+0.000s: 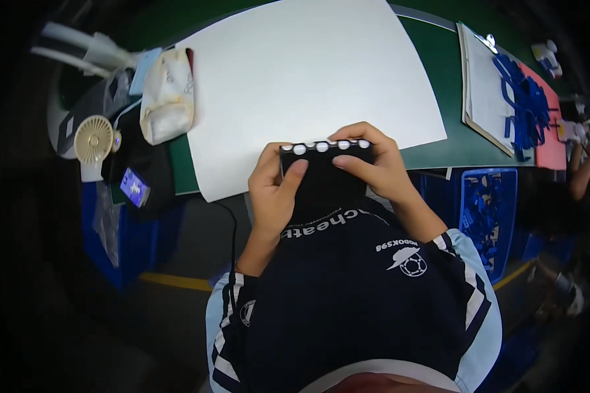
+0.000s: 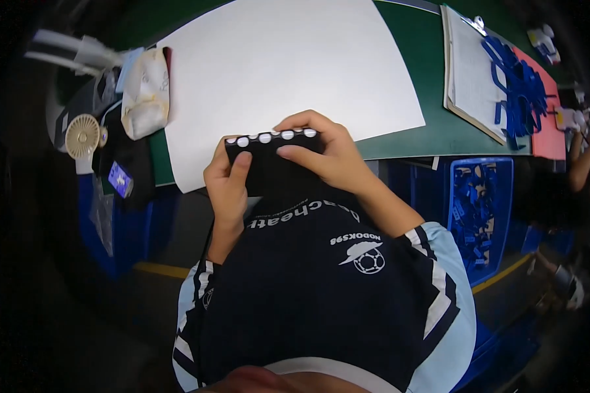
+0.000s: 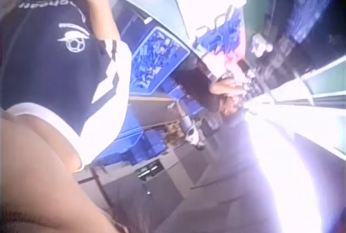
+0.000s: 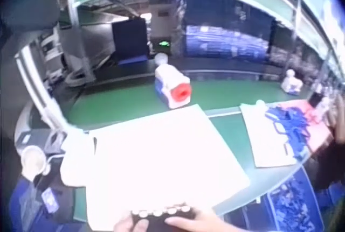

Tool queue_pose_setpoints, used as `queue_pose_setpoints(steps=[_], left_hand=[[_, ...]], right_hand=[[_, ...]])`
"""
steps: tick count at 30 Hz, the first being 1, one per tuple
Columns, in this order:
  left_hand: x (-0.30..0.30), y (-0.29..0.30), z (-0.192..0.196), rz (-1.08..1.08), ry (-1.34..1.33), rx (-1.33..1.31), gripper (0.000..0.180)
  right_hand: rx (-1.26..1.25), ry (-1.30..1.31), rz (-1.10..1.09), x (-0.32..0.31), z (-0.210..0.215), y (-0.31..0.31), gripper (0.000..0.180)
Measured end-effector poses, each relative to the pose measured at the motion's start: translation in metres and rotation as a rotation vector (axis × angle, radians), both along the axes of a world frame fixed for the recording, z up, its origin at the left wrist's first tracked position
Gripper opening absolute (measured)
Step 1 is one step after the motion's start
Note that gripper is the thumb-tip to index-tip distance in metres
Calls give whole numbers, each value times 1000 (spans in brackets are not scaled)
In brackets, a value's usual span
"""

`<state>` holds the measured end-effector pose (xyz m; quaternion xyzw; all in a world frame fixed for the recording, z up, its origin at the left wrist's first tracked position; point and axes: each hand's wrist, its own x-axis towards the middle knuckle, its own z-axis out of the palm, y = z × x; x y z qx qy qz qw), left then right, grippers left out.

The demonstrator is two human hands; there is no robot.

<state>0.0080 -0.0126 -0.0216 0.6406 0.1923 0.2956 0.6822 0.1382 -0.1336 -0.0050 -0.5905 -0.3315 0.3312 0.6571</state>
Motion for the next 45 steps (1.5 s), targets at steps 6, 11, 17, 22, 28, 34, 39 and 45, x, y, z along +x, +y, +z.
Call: queue_pose_setpoints(steps=[6, 11, 17, 22, 28, 34, 39, 45], left_hand=[[-14, -3, 3, -110, 20, 41, 28], [-26, -4, 0, -117, 3, -16, 14], [-28, -4, -6, -159, -42, -79, 11], [-27, -4, -6, -172, -39, -100, 11], [-27, 1, -8, -210, -22, -229, 11], [-25, 7, -4, -359, 59, -368, 28], [-30, 8, -4, -274, 147, -204, 23], [-29, 12, 0, -303, 67, -247, 20]], right_hand=[[-25, -109, 131, -9, 3, -6, 18], [-47, -91, 159, -19, 2, -8, 12], [-91, -143, 191, -16, 3, -12, 11], [-104, -149, 213, -13, 3, -13, 11], [-97, -136, 227, -11, 2, -10, 11], [-109, -192, 191, -8, 6, -6, 11], [-107, -155, 192, -11, 3, -2, 13], [-147, -140, 174, -14, 7, 3, 12]])
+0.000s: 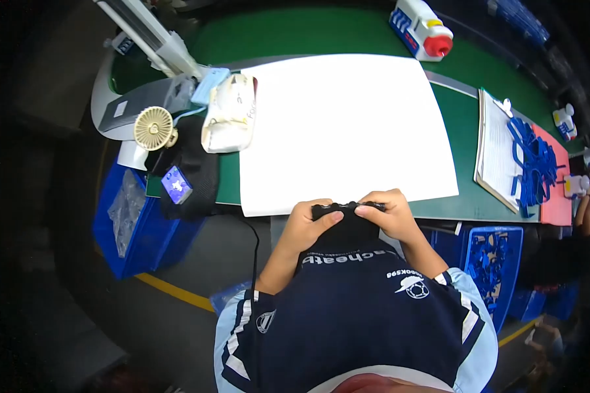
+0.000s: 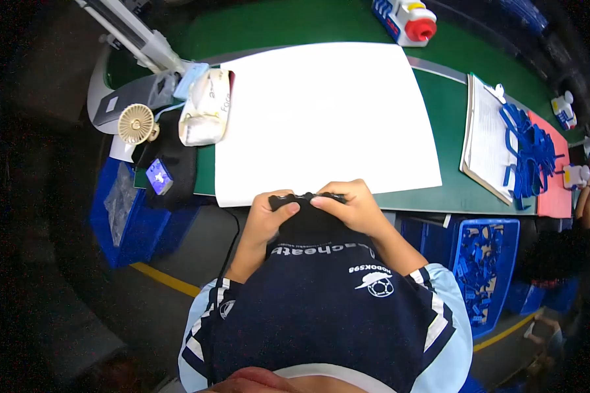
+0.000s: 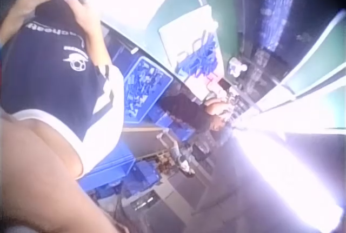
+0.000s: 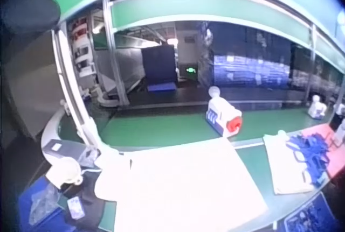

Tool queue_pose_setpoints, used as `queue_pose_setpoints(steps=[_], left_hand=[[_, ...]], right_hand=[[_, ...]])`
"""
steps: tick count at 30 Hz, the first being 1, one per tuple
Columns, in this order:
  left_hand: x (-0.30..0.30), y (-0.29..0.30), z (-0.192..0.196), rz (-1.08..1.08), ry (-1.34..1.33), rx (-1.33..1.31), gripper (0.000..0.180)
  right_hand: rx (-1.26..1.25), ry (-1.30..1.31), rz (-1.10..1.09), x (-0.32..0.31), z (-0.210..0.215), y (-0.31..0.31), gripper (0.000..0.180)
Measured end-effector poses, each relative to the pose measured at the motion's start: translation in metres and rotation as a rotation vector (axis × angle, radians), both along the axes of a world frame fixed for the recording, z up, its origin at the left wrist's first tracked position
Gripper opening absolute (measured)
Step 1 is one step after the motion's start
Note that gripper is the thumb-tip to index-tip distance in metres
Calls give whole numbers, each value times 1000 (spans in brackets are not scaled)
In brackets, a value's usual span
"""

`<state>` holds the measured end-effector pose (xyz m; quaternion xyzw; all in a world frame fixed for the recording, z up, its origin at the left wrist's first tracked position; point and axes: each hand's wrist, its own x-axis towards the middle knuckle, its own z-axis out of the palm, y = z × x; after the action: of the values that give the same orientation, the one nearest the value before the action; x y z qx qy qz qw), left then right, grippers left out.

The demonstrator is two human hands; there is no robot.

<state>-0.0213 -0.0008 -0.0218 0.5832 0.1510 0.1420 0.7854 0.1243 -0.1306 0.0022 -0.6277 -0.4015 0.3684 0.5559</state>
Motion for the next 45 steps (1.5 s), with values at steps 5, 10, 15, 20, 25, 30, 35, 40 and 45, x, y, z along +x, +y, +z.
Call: queue_pose_setpoints(steps=[5, 10, 15, 20, 25, 30, 35, 40, 45], left_hand=[[13, 2, -10, 52, -65, -144, 16], [13, 23, -15, 33, 9, 41, 21], [33, 45, -43, 161, 71, 192, 22], [46, 53, -44, 121, 202, 323, 24], [42, 38, -38, 294, 47, 216, 20], [33, 53, -63, 274, 102, 122, 19], [38, 53, -63, 241, 98, 120, 19], [35, 56, -67, 227, 109, 148, 22], [33, 57, -67, 221, 92, 142, 22]], right_hand=[[42, -84, -21, 2, -3, 10, 12], [118, -162, -64, 9, -8, 28, 12], [134, 239, -75, 19, -30, 51, 48], [64, 98, -165, 24, -64, 50, 45], [224, -223, -167, 25, -84, 59, 36], [179, -111, -103, 22, -68, 53, 33], [204, -109, -127, 25, -75, 51, 35], [230, -107, -129, 25, -75, 53, 37], [220, -104, -125, 24, -74, 53, 37]])
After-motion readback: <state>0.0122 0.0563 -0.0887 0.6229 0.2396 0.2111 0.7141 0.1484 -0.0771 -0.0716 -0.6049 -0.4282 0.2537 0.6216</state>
